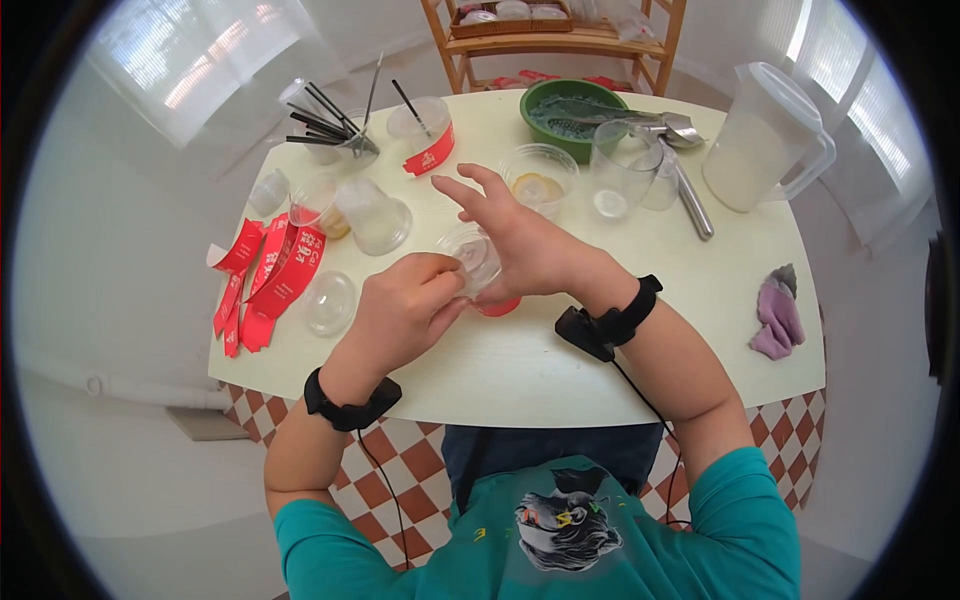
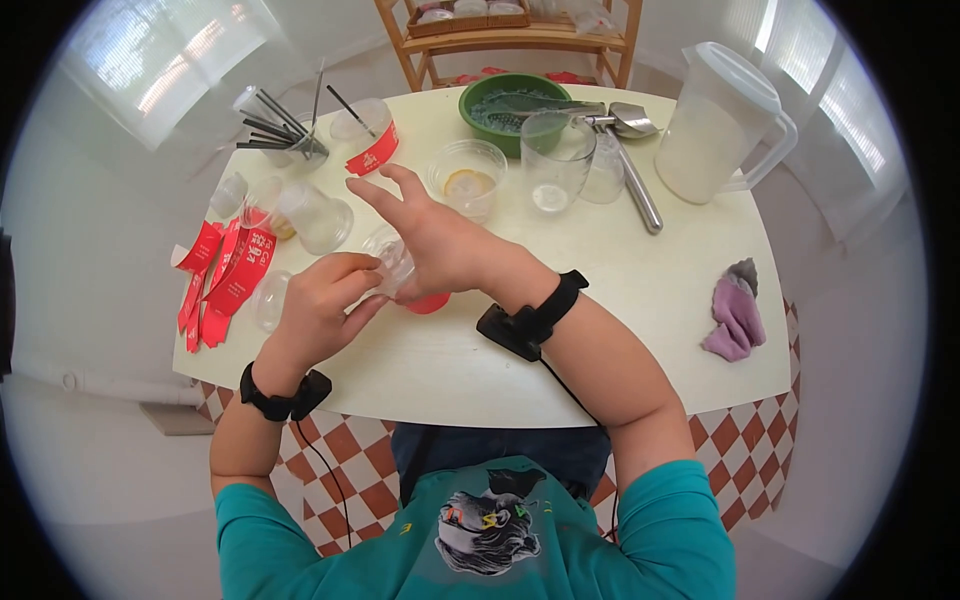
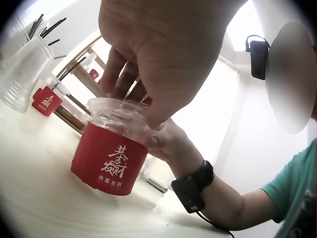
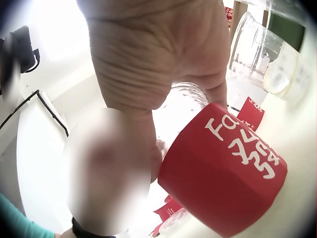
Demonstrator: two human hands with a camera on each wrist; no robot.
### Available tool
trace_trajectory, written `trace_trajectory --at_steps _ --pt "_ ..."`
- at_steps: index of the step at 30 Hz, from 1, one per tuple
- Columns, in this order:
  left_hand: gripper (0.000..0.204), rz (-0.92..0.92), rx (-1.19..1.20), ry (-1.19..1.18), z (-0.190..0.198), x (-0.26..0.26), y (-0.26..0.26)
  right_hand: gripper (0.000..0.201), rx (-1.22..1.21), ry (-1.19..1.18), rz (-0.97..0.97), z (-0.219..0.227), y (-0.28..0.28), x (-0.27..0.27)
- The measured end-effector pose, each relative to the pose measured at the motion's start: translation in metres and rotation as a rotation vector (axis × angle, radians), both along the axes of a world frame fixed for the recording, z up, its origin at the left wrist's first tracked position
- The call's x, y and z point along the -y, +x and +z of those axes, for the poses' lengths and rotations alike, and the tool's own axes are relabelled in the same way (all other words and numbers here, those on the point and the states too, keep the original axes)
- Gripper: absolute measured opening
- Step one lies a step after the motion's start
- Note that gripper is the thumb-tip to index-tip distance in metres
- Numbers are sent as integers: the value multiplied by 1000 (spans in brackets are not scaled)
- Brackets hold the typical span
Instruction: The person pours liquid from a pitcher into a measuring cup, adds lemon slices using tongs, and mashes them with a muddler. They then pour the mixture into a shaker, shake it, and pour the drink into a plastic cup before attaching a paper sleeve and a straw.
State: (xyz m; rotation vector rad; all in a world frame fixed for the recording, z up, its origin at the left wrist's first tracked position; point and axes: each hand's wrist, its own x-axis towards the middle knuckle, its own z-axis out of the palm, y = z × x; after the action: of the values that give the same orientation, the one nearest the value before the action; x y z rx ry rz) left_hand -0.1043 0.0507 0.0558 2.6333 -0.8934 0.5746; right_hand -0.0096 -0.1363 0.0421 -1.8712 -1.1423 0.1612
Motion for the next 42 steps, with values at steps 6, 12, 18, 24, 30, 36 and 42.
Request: trace_trajectory --at_steps 6,12,18,24,30,36,42 --pt "23 2 52 6 -3 -1 -2 118 102 18 -15 -13 5 -3" --pt "17 3 136 -48 -8 0 -2 119 -42 -32 -2 -4 0 -1" --pt "15 26 98 -172 -13 -4 -6 118 -87 -4 26 -7 -2 -5" --pt "16 106 254 -190 -19 -12 -10 116 53 72 36 -14 0 -7" --pt "17 276 499 -198 -2 -52 -14 113 -145 -8 61 -13 1 -6" --pt "12 546 484 34 -7 -109 -31 106 -119 43 66 -15 1 -8" --pt "13 679 273 234 -43 -123 -42 100 -160 180 85 -12 2 -8"
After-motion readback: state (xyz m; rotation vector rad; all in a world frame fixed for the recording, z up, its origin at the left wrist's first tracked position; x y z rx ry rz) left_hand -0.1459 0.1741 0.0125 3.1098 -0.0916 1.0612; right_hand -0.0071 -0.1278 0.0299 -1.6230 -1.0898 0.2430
